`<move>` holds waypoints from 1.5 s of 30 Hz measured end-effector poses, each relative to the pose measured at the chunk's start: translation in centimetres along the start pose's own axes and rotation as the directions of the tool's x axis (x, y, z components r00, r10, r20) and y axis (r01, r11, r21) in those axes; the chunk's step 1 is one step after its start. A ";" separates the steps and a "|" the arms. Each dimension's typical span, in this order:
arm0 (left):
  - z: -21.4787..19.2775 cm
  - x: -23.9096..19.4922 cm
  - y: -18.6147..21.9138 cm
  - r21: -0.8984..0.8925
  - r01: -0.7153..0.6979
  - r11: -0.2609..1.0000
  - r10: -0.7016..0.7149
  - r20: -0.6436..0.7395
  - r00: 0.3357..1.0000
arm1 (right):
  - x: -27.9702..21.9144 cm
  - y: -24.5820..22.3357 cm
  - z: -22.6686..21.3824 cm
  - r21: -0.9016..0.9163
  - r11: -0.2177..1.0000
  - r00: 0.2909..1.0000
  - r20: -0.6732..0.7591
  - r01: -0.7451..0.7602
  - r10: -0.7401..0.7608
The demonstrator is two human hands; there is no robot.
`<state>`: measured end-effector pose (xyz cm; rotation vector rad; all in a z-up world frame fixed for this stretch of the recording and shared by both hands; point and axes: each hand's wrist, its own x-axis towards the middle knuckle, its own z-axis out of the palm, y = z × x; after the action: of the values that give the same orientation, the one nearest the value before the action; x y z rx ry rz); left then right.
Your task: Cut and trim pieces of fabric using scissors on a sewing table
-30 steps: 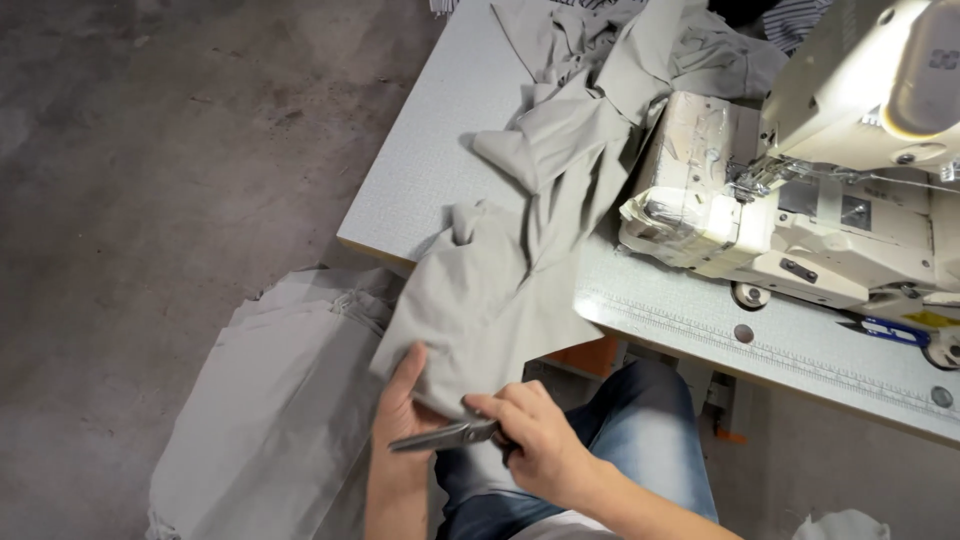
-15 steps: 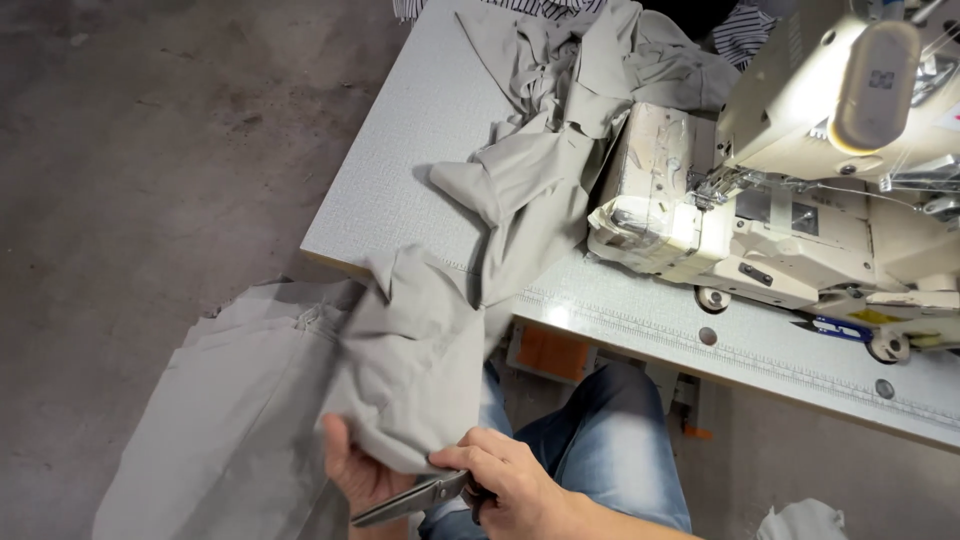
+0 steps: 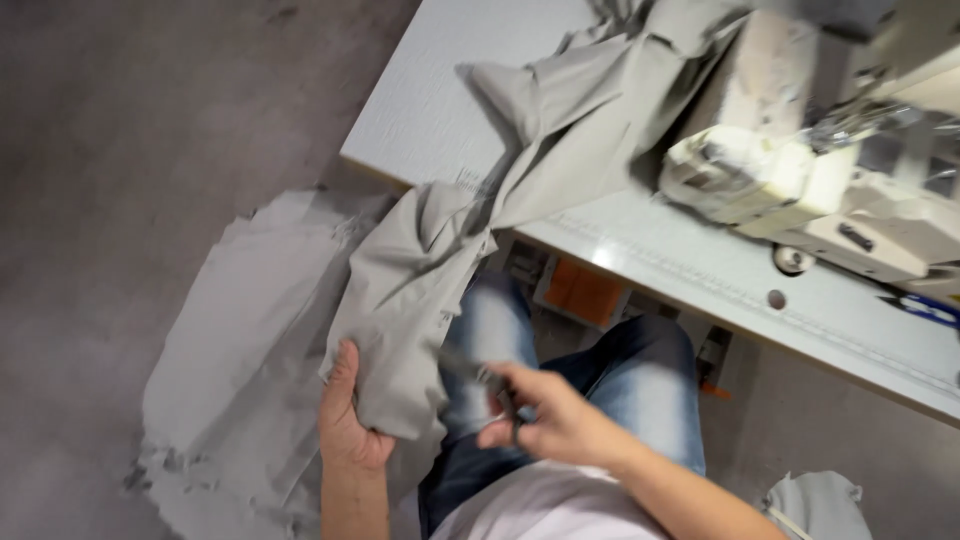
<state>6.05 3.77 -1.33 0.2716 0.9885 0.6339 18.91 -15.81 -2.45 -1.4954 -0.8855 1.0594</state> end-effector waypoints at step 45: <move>5.7 3.4 0.9 0.234 -0.081 0.969 0.032 0.208 0.978 | 1.8 -3.4 -2.9 -0.318 0.917 0.768 -0.517 0.239 -0.379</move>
<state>11.85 6.95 -0.14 0.5710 0.8624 0.5256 22.24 -14.47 0.77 -1.6580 -0.7985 0.2232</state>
